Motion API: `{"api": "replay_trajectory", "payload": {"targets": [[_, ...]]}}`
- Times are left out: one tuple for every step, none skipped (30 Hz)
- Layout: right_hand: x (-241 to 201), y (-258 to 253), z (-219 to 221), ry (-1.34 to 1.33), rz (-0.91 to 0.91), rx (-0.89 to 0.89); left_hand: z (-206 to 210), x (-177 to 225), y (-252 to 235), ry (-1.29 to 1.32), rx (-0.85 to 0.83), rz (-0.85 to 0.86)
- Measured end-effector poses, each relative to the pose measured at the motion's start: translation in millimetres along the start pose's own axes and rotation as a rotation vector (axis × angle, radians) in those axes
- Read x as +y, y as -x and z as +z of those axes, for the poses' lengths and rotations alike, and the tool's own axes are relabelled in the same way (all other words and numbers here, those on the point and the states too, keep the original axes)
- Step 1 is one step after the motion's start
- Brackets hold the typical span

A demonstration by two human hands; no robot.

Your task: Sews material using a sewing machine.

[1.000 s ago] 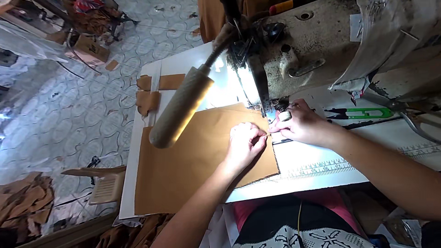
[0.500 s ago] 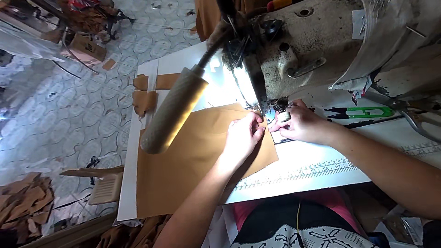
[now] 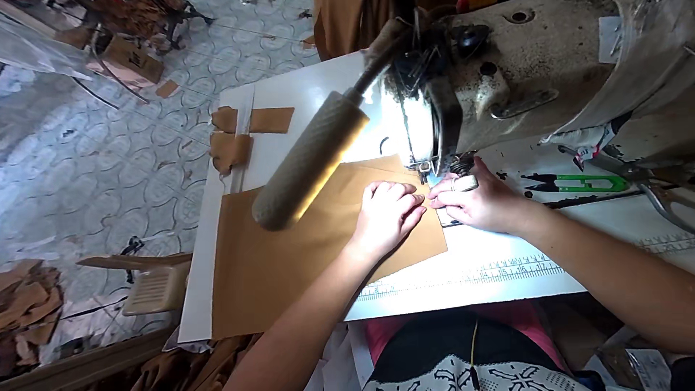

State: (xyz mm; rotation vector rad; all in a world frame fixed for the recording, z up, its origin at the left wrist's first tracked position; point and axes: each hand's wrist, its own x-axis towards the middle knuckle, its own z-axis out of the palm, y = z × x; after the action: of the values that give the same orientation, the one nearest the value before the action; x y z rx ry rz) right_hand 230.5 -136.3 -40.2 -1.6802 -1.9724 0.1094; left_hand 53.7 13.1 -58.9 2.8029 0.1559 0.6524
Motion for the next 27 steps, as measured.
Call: {"api": "replay_trajectory", "payload": {"targets": [[0.4, -0.9, -0.3, -0.008, 0.032, -0.013, -0.7, -1.6, -2.9, 0.013, -0.01, -0.008], [1.2, -2.3, -0.4, -0.022, 0.069, -0.024, -1.7, -3.5, -5.7, 0.026, -0.024, -0.018], [2.9, -3.8, 0.6, -0.03, 0.097, -0.017, -1.9, -6.1, -8.3, 0.034, -0.031, -0.023], [5.8, -4.9, 2.1, -0.032, 0.121, -0.008, -1.1, -9.1, -10.6, 0.04, -0.032, -0.027], [7.9, -5.9, 2.9, -0.04, 0.141, 0.005, -0.2, -11.5, -12.7, 0.045, -0.032, -0.032], [10.7, -6.3, 5.1, -0.031, 0.143, 0.036, 0.5, -13.5, -14.9, 0.049, -0.032, -0.037], [13.6, -6.1, 8.0, -0.021, 0.138, 0.072, 1.0, -15.0, -16.7, 0.051, -0.031, -0.041], [15.5, -5.7, 10.7, -0.017, 0.136, 0.101, 1.5, -16.0, -17.4, 0.053, -0.03, -0.046], [15.9, -5.6, 11.6, -0.02, 0.14, 0.111, 2.0, -16.7, -17.5, 0.055, -0.026, -0.047], [15.5, -5.8, 11.3, -0.02, 0.147, 0.107, 2.2, -17.3, -17.4, 0.059, -0.026, -0.048], [15.8, -6.0, 10.9, -0.02, 0.151, 0.099, 2.2, -17.8, -17.5, 0.063, -0.028, -0.049], [16.1, -6.2, 10.5, -0.019, 0.157, 0.092, 2.1, -18.4, -17.8, 0.067, -0.029, -0.048], [16.6, -6.1, 10.2, -0.021, 0.16, 0.091, 1.9, -19.1, -18.4, 0.07, -0.032, -0.044], [17.5, -5.8, 10.6, -0.017, 0.157, 0.101, 1.8, -19.8, -19.1, 0.076, -0.033, -0.041], [18.1, -5.4, 11.3, -0.011, 0.153, 0.116, 2.2, -20.7, -19.6, 0.075, -0.025, -0.035], [17.6, -5.4, 11.5, -0.009, 0.153, 0.134, 2.6, -21.7, -20.3, 0.077, -0.021, -0.031], [15.9, -6.1, 10.4, -0.004, 0.156, 0.145, 2.6, -22.8, -21.1, 0.079, -0.022, -0.032], [13.6, -7.2, 8.3, 0.006, 0.166, 0.146, 2.7, -24.3, -21.8, 0.08, -0.023, -0.033], [11.5, -8.5, 5.7, 0.01, 0.176, 0.139, 2.9, -25.9, -22.6, 0.083, -0.021, -0.032], [10.1, -9.1, 4.1, 0.017, 0.178, 0.143, 3.2, -27.4, -23.5, 0.085, -0.019, -0.03], [9.1, -8.8, 2.8, 0.021, 0.175, 0.143, 2.5, -27.5, -24.2, 0.085, -0.028, -0.031], [8.8, -8.2, 2.1, 0.022, 0.17, 0.138, 0.3, -25.0, -24.4, 0.066, -0.05, -0.04], [8.9, -7.6, 1.9, 0.026, 0.166, 0.129, -3.8, -18.6, -24.0, 0.027, -0.086, -0.058], [10.1, -7.4, 2.2, 0.033, 0.158, 0.133, -8.6, -8.1, -22.8, -0.026, -0.13, -0.079], [10.8, -7.6, 1.4, 0.035, 0.153, 0.139, -10.8, 3.2, -20.0, -0.057, -0.15, -0.082], [10.1, -7.7, -0.3, 0.019, 0.163, 0.133, -10.0, 12.9, -15.4, -0.054, -0.142, -0.068], [9.4, -7.9, -0.6, 0.01, 0.17, 0.145, -7.1, 18.6, -10.4, -0.019, -0.115, -0.041]]}}
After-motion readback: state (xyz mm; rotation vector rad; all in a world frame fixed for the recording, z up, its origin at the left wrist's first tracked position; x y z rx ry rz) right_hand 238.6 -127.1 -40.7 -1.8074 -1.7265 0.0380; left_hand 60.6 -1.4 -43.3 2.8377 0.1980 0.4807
